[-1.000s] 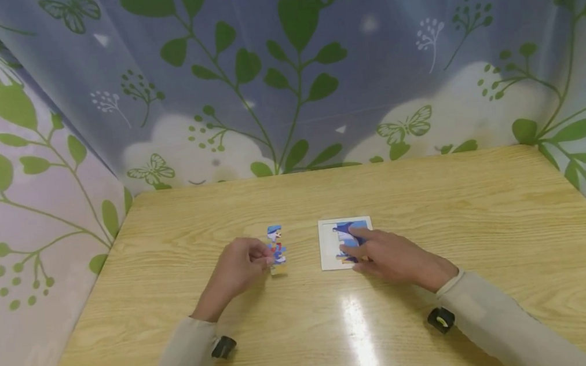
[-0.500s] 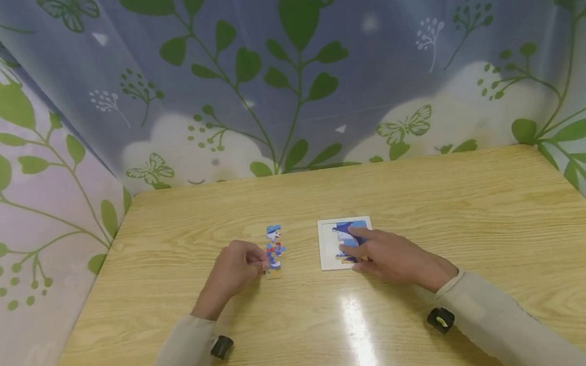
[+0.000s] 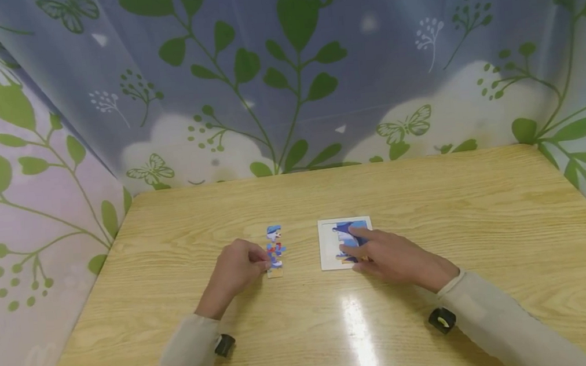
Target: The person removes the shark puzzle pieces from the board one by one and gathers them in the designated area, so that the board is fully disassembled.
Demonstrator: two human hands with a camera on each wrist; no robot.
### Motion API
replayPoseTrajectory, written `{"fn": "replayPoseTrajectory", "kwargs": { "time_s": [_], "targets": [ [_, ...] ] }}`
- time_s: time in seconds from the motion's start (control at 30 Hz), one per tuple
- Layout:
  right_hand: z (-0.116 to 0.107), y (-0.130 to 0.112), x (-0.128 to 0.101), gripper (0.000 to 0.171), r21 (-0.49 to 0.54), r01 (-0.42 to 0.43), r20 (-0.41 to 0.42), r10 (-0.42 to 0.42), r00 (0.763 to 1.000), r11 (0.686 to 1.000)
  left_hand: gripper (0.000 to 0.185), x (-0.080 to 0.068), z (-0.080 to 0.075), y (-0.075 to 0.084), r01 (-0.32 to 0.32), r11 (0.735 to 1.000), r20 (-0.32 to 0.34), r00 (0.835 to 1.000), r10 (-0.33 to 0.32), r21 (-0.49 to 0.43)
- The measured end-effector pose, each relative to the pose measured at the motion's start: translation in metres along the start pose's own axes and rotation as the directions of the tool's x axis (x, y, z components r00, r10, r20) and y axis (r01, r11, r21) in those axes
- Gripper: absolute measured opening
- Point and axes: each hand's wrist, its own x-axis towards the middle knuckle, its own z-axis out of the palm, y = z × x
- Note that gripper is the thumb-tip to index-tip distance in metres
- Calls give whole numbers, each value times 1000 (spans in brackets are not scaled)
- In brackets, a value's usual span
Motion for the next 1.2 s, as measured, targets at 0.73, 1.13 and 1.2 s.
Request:
{"fn": "replayPoseTrajectory", "kwargs": {
  "time_s": [0.73,1.13,1.2],
  "targets": [
    [2,6,-10,42,21,26,-25,-25,999,999,4,38,25,64,-182,983,-6,983,182,-5],
    [4,8,-13,42,72,25,-15,-24,1000,997,17,63,60,96,-169,984,64,983,173,-61],
    [5,8,-13,41,66,31,-14,-30,999,997,18,65,64,98,-155,987,68,985,158,-52]
  ]
}}
